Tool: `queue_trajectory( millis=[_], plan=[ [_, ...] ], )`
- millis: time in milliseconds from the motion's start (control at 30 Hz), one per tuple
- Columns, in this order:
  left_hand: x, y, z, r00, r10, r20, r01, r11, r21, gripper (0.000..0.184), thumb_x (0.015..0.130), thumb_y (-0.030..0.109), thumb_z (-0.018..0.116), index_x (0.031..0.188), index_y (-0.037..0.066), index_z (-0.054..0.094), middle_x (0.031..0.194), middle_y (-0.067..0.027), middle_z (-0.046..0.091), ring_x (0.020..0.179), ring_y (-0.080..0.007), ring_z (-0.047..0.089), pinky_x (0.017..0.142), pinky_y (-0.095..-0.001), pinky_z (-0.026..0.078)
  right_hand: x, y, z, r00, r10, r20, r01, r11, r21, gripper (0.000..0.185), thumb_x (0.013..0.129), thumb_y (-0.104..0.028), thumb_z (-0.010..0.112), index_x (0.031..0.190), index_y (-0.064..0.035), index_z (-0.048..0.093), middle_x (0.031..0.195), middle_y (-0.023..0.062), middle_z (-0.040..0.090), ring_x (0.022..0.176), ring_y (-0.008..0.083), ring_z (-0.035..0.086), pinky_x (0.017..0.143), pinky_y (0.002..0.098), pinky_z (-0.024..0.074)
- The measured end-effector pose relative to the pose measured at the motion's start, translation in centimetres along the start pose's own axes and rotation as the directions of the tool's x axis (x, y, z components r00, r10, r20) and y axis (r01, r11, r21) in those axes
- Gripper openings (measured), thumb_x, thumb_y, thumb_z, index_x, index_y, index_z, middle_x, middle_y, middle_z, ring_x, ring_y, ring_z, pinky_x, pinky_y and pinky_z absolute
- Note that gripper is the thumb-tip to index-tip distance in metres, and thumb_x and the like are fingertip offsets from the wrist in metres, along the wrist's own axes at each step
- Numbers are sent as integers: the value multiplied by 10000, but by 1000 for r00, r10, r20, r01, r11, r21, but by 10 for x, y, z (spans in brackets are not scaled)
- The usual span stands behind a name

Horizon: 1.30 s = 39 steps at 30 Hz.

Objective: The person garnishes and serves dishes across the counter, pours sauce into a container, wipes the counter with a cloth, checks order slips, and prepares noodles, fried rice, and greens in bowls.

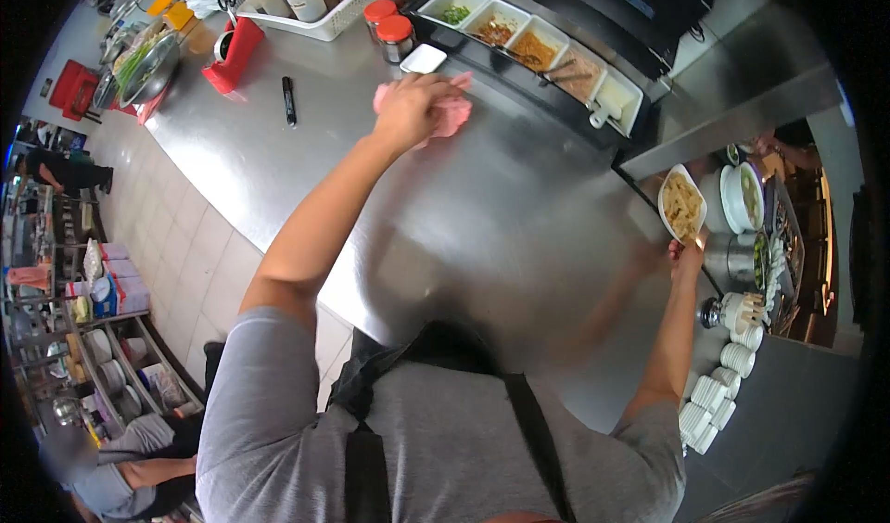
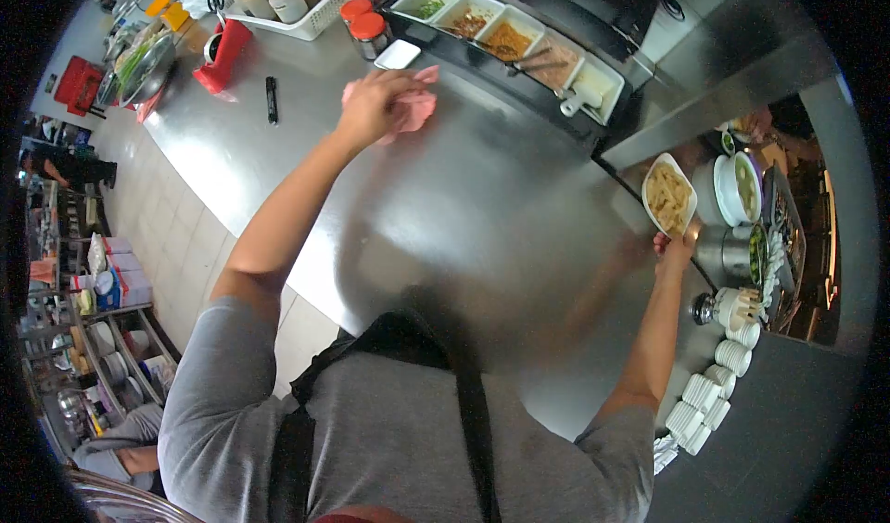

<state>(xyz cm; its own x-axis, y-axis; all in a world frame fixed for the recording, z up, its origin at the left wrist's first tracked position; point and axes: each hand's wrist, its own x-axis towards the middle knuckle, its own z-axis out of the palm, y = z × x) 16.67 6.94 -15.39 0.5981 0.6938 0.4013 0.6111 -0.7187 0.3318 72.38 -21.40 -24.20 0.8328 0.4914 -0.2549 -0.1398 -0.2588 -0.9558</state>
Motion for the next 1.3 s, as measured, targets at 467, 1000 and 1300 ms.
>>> queue_trajectory(
  millis=[467, 1000, 1300],
  plan=[
    [-175, -69, -8, 402, 677, 616, -358, 736, -575, 229, 671, 86, 674, 896, 71, 711, 1050, -120, 662, 1032, -285, 580, 895, -407, 428, -227, -21, 250, 799, -582, 151, 597, 740, -308, 154, 979, -122, 521, 1086, -67, 618, 913, 6, 580, 764, 81, 527, 653, 223, 436],
    [117, -359, -195, 926, -201, -321, 240, 967, 87, 498, 702, 408, 758, 1093, 113, 670, 1082, -121, 645, 1079, -316, 555, 911, -427, 442, -283, -34, 485, 585, -532, 613, 759, 94, -644, 418, 885, -328, 630, 1224, -102, 539, 1486, 227, 289, 1371, 409, 274, 1121, 587, 175],
    [203, -353, -156, 877, -461, -131, 478, 819, 316, 855, 616, 510, 824, 1241, 49, 466, 1165, -138, 625, 1154, -312, 527, 955, -466, 385, -327, -2, 305, 812, -474, 340, 521, 328, -788, 463, 804, -222, 738, 1164, -18, 531, 1391, 264, 416, 1293, 431, 384, 1076, 488, 317]
  ],
)
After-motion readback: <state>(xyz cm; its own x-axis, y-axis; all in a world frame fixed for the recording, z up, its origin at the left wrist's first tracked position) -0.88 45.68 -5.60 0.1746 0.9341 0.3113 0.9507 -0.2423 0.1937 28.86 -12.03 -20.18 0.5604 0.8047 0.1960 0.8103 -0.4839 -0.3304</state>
